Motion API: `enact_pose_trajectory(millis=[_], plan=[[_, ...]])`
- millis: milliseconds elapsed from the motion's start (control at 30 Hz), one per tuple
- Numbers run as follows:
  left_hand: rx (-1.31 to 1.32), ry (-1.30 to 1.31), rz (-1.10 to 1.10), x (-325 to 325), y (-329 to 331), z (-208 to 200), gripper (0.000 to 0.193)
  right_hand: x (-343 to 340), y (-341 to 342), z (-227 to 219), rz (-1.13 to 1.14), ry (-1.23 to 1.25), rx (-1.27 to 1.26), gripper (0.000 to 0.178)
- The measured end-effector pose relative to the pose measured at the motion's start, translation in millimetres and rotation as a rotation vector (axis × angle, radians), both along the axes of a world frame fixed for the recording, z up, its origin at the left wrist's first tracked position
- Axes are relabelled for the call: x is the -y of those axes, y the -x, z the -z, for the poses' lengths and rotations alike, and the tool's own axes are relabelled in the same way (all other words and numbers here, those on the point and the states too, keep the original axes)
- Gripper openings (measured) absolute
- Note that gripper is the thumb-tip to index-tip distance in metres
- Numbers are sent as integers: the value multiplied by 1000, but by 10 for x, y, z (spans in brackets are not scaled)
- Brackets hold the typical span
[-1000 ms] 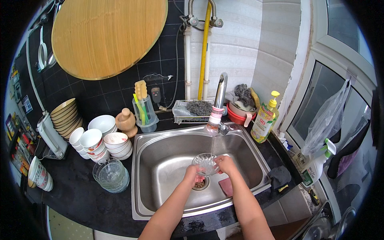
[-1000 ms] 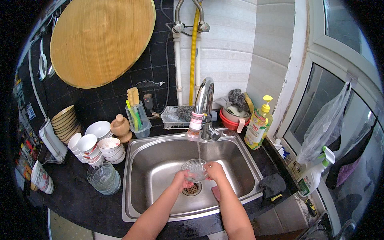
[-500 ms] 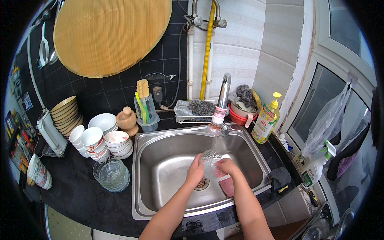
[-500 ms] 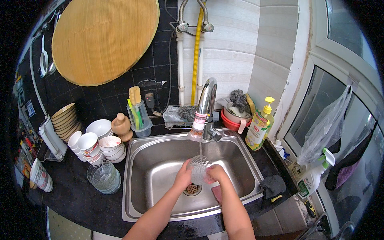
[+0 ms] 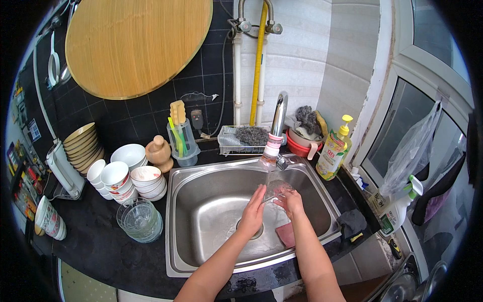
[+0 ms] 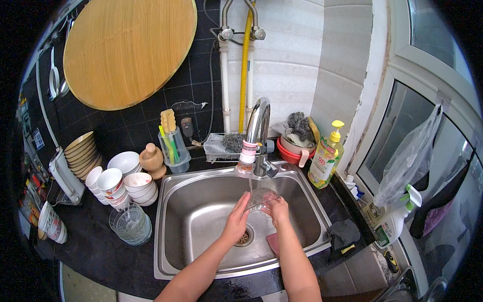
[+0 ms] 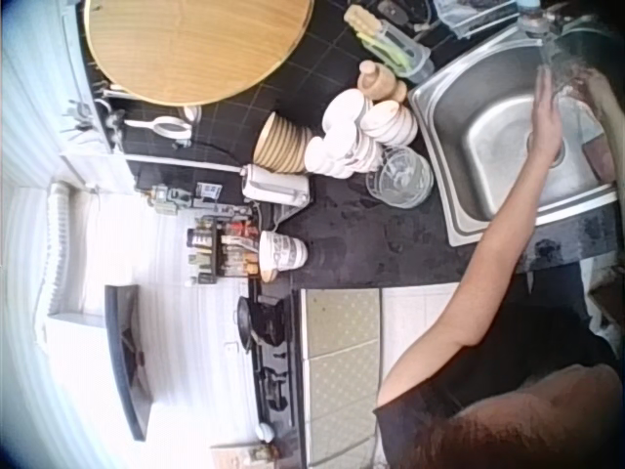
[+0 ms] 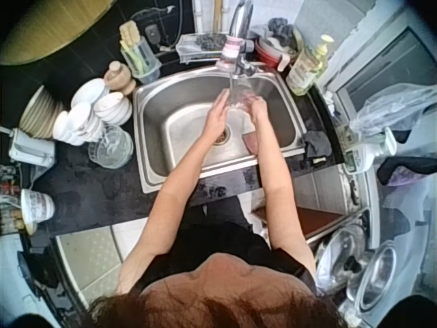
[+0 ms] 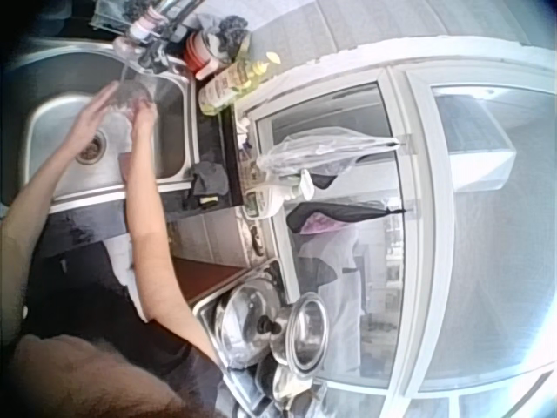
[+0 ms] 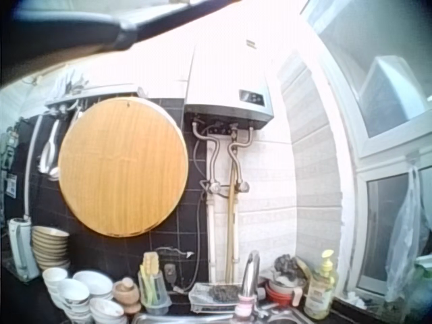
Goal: The person washes several clear glass bowls in a kitchen sink using a pink sponge and running water. They scrub the interior and exterior of each bowl, rinse them thoroughly, and place the cleaned items on the countertop to the left of the sink.
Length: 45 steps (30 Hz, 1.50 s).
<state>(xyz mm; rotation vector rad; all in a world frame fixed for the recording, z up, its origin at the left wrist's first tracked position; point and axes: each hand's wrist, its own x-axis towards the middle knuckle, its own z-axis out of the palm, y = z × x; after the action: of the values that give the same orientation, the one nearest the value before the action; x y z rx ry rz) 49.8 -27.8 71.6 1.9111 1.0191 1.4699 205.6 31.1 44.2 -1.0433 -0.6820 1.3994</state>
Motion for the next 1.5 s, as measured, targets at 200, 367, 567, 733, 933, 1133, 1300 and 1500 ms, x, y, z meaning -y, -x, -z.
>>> enact_pose_trajectory(millis=[200,367,567,733,933,1133,1300,1500], plan=[[176,66,-40,-102,37,75,47,54,115,-124,12,-119,62,20],[488,233,-25,-180,112,125,44,91,208,-138,-44,-311,204,29],[773,436,-74,-273,169,313,39,179,330,-123,-62,-517,505,33],[875,596,-81,-322,217,441,38,238,380,-176,-21,-631,733,33],[763,806,-25,-274,226,376,38,339,363,-362,159,-444,1001,27],[696,1056,153,-233,230,336,49,322,246,-360,296,-217,1098,26],[672,1205,256,-227,202,409,58,276,151,-311,227,-42,1193,23],[485,1133,45,-198,155,343,57,176,63,-126,-203,207,1191,23]])
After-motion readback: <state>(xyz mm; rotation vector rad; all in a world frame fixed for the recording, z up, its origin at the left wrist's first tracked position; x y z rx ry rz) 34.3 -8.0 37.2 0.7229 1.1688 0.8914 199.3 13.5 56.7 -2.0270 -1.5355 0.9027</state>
